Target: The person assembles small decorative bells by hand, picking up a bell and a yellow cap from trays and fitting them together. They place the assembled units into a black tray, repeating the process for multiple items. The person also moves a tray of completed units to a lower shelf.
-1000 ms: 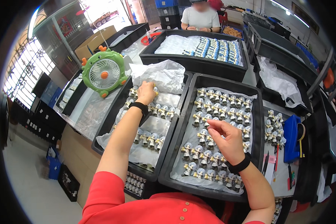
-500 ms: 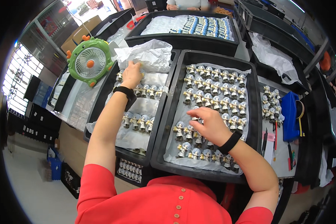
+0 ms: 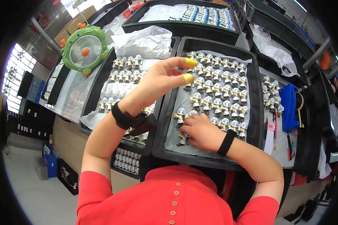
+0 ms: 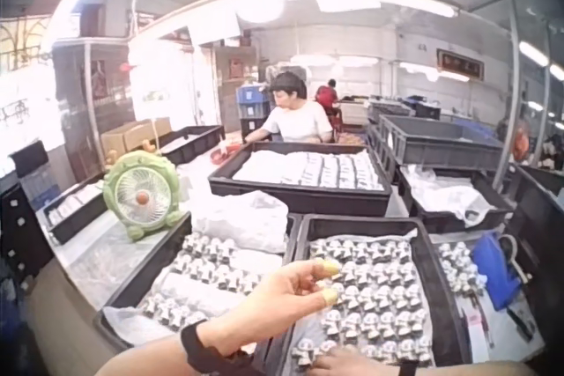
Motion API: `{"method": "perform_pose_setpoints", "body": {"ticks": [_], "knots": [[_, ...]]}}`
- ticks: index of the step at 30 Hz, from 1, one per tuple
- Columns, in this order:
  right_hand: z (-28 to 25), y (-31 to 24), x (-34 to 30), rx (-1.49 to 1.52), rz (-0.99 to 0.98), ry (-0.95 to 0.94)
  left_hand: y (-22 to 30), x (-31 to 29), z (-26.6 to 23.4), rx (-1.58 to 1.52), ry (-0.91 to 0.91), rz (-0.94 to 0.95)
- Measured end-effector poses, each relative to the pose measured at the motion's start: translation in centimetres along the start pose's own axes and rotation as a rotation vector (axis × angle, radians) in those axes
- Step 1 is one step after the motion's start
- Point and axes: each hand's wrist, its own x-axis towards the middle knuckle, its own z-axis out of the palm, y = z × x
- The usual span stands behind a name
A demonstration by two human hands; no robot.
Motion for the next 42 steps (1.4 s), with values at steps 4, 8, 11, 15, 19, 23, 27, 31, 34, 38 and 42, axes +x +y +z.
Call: {"method": "perform_pose_setpoints", "body": {"ticks": [4, 8, 11, 15, 19, 23, 27, 31, 34, 38, 42], "knots": [[0.4, -0.3, 0.5, -0.033, 0.014, -0.052, -1.5, 0.3, 1.4, -0.218, -0.035, -0.055], [-1.8, 0.1, 0.3, 0.319, 0.018, 0.104, -2.2, -0.7, 1.4, -0.35, -0.069, -0.215], [-4.1, -0.1, 0.2, 0.433, 0.089, 0.202, -2.4, -2.7, 1.6, -0.419, -0.021, -0.332], [-6.2, 0.3, -0.4, 0.44, 0.181, 0.337, -1.8, -3.4, 2.2, -0.384, -0.31, -0.41], [-7.0, 1.1, -1.0, 0.521, 0.19, 0.467, -2.5, -2.1, 2.2, -0.338, -0.411, -0.361], [-6.9, 1.7, -1.1, 0.532, 0.179, 0.563, -3.1, -1.1, 2.7, -0.362, -0.385, -0.287], [-6.9, 2.6, -0.9, 0.545, 0.243, 0.646, -3.6, -0.3, 2.8, -0.471, -0.365, -0.226], [-6.5, 3.2, -0.8, 0.73, 0.312, 0.625, -4.8, 0.0, 2.5, -0.459, -0.31, -0.258], [-6.0, 3.6, -0.6, 0.736, 0.333, 0.593, -5.5, -0.1, 2.1, -0.444, -0.298, -0.245], [-5.4, 3.9, -0.4, 0.789, 0.34, 0.565, -5.3, -0.4, 2.1, -0.454, -0.27, -0.328], [-5.0, 4.5, -0.3, 0.936, 0.415, 0.529, -5.2, -0.5, 2.0, -0.493, -0.271, -0.423]]}}
